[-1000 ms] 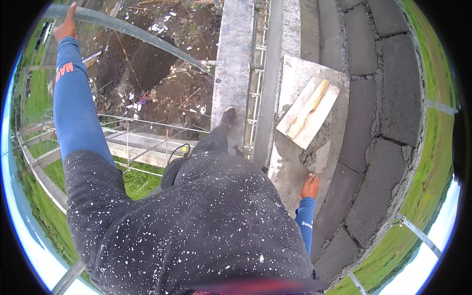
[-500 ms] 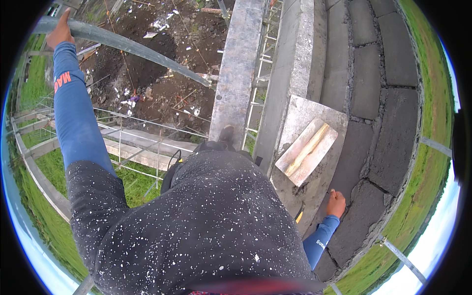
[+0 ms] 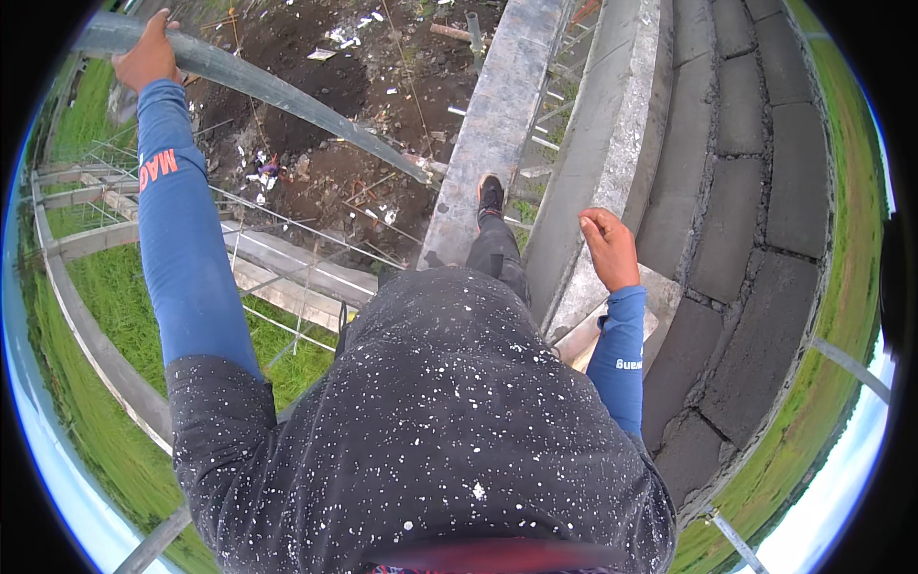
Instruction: The person scoops mortar from a bucket and applies it to a curved concrete wall using a trowel and a float. They smooth the mortar along the wall surface and retrieve additional mortar as needed.
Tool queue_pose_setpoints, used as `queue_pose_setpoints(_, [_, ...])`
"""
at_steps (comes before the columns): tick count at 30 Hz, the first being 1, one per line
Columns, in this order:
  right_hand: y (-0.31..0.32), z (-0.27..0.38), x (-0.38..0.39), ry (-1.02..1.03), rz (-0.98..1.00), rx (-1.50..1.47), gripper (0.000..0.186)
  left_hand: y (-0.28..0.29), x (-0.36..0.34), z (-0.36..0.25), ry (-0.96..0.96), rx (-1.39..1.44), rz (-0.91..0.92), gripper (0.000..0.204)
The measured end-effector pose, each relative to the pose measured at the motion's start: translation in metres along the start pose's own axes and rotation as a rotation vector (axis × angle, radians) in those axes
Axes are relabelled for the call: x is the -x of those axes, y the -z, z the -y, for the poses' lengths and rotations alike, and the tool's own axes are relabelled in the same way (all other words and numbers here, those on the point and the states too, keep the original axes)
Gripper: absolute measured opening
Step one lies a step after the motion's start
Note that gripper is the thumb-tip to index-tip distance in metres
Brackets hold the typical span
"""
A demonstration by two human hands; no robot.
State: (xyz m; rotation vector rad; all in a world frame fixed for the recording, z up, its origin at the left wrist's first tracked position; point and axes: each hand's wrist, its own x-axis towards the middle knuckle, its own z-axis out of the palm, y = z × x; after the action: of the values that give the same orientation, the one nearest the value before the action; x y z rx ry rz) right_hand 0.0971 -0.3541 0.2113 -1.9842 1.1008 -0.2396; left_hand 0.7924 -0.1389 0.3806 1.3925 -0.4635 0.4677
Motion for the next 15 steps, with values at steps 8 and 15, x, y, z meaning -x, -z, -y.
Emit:
queue_pose_setpoints(8, [0.000, -0.020, -0.182, 0.086, 0.261, 0.236, 0.026, -0.001, 0.023, -0.022, -0.056, -0.225, 0.022, 0.033])
queue_pose_setpoints(15, [0.023, -0.027, -0.324, 0.113, 0.330, 0.256, 0.025, -0.008, 0.032, -0.027, -0.055, -0.228, -0.183, 0.031])
